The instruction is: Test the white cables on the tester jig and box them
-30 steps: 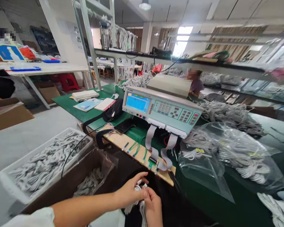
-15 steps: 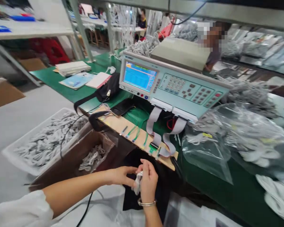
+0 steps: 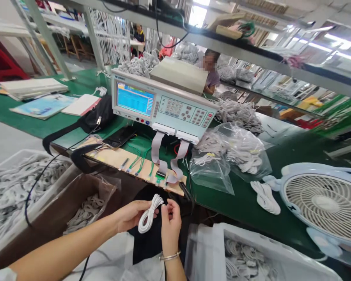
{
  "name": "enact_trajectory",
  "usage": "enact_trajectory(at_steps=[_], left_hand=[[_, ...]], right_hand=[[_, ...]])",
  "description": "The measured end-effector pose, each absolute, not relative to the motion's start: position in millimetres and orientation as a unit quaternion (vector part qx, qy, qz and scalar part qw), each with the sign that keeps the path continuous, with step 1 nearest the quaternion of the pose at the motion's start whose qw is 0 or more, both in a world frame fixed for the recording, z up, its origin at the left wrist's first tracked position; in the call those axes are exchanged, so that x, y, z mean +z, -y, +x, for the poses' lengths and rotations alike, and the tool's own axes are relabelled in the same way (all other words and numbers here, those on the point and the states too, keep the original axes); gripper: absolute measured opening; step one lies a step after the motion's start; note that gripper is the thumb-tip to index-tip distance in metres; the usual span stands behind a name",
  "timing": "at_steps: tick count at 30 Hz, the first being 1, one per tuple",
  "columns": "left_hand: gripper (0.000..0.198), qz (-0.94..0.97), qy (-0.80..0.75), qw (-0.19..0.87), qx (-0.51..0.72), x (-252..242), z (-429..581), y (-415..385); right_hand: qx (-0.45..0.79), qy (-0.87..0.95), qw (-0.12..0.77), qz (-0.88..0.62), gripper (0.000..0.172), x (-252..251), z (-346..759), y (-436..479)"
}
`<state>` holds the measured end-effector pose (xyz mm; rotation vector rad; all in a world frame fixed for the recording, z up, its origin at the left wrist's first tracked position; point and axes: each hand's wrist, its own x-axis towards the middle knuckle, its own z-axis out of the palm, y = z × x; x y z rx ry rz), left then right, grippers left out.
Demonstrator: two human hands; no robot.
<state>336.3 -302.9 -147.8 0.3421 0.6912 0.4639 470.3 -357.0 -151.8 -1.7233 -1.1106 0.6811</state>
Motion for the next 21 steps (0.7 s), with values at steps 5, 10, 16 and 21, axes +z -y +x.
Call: enact_trajectory(at_steps=[5,10,16,21], left_hand=[[0.036,0.18,-0.366,0.876,0.259,-143,350,315],[0.033,0.209,-0.416,0.821,0.33,-150,359,320],[0.025,0.209,-0.327,0.88,0.273,-143,349,316],[0.021,0.128,-0.308,0.903,0.27,-148,351,313]], right_hand=[[0.255,0.552,0.415,-0.676,0.035,-152,472,361],[0.117,0.614,0.377,-0.684,0.042,-154,466,369],[0.102,0.637,0.352,-0.678,0.039,-153,477,367],[0.08,0.659,0.363,-0.654,0.033,-147,476,366]])
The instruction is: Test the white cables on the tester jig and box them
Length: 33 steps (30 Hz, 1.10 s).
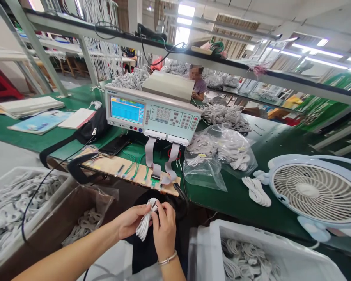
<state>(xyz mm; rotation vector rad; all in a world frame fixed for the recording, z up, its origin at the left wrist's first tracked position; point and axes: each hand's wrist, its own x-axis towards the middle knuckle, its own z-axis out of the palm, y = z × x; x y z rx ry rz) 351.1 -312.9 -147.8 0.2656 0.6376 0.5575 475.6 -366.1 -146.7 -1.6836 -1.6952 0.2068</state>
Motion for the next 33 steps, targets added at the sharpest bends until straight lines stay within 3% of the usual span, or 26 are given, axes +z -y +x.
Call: enact_trajectory(at_steps=[3,6,11,14,19,26,29,33], left_hand=[[0.024,0.103,-0.311,0.893,0.307,-150,357,315],[0.039,0.179,-0.321,0.872,0.324,-149,358,318],[0.027,0.345,-0.396,0.767,0.367,-159,361,312],[0.031,0.344,-0.417,0.724,0.428,-167,368,304],[0.033,0.421,-0.445,0.676,0.41,-161,366,291],[0.032,0.4,-0.428,0.761,0.28,-139,340,271],[0.03,0.379,-0.421,0.783,0.257,-133,333,265],[0.029,0.356,-0.423,0.794,0.253,-128,337,264]], right_hand=[[0.103,0.648,0.41,-0.634,0.023,-146,473,366],[0.202,0.578,0.446,-0.653,0.024,-143,472,363],[0.386,0.448,0.496,-0.635,0.024,-135,471,348],[0.435,0.386,0.532,-0.616,0.026,-136,472,337],[0.486,0.339,0.539,-0.598,0.027,-140,480,327],[0.571,0.244,0.561,-0.547,0.023,-127,474,319],[0.543,0.259,0.574,-0.556,0.024,-124,473,319],[0.489,0.377,0.512,-0.598,0.029,-122,483,327]])
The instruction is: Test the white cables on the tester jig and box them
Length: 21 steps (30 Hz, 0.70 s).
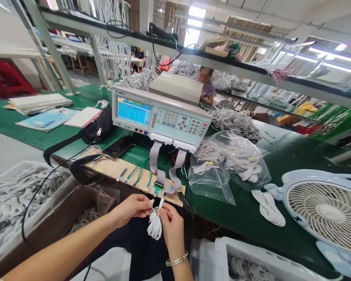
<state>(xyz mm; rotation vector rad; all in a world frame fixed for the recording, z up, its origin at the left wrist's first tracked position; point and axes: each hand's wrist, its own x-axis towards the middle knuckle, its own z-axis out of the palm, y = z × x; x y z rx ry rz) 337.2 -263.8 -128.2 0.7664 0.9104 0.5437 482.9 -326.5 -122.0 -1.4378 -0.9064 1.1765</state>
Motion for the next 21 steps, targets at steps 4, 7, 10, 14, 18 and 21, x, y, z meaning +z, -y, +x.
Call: enact_trajectory(at_steps=[4,7,10,14,18,21], left_hand=[[0.028,0.305,-0.428,0.79,0.315,-129,351,270],[0.028,0.258,-0.433,0.774,0.384,-130,360,278],[0.028,0.214,-0.419,0.772,0.426,-130,367,286],[0.027,0.187,-0.39,0.788,0.437,-131,367,288],[0.029,0.232,-0.409,0.796,0.381,-130,358,282],[0.035,0.278,-0.448,0.774,0.35,-125,355,275]], right_hand=[[0.449,0.432,0.479,-0.619,0.031,-120,492,335],[0.433,0.443,0.486,-0.617,0.03,-118,491,338],[0.455,0.409,0.512,-0.603,0.029,-119,488,338],[0.501,0.322,0.553,-0.583,0.031,-126,486,336],[0.534,0.241,0.597,-0.548,0.031,-127,484,331],[0.549,0.25,0.571,-0.557,0.021,-122,484,325]])
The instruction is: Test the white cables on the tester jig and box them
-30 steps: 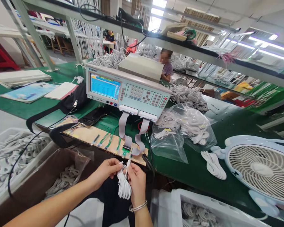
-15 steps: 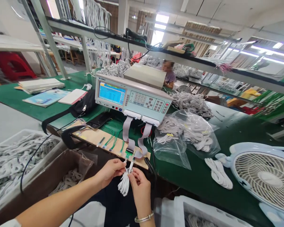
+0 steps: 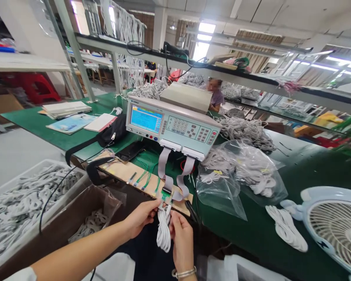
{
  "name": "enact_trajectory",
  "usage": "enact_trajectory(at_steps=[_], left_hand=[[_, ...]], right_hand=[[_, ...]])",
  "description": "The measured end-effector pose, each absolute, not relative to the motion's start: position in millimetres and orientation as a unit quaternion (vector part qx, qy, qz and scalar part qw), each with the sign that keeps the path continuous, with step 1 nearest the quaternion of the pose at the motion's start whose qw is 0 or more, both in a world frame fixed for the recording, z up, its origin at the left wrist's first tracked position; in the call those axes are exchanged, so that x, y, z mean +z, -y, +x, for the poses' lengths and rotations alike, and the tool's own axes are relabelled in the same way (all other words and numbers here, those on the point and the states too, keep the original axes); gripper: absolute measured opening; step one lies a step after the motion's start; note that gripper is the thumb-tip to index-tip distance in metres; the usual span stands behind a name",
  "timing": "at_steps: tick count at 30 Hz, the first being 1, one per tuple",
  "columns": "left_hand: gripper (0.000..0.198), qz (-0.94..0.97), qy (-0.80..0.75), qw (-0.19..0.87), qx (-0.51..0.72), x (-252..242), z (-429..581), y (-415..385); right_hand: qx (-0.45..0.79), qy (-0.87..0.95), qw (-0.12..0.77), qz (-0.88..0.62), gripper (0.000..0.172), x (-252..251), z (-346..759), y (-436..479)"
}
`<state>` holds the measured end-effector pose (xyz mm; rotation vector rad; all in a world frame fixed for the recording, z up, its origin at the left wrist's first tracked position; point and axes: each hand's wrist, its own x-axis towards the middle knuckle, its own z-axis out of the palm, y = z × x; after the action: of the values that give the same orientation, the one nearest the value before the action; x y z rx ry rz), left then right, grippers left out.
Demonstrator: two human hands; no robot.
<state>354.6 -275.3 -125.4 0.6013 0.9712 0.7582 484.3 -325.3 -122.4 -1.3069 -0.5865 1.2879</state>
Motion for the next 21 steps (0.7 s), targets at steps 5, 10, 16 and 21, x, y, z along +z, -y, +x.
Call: enact_trajectory(at_steps=[5,10,16,21], left_hand=[[0.041,0.339,-0.422,0.761,0.356,-123,361,269],[0.043,0.324,-0.417,0.779,0.339,-127,364,269],[0.04,0.291,-0.387,0.81,0.331,-120,359,277],[0.032,0.314,-0.467,0.788,0.252,-127,351,297]], right_hand=[[0.518,0.333,0.492,-0.615,0.029,-116,484,312],[0.489,0.394,0.468,-0.621,0.039,-124,485,298],[0.459,0.412,0.489,-0.617,0.039,-120,474,302],[0.42,0.318,0.529,-0.665,0.038,-122,454,325]])
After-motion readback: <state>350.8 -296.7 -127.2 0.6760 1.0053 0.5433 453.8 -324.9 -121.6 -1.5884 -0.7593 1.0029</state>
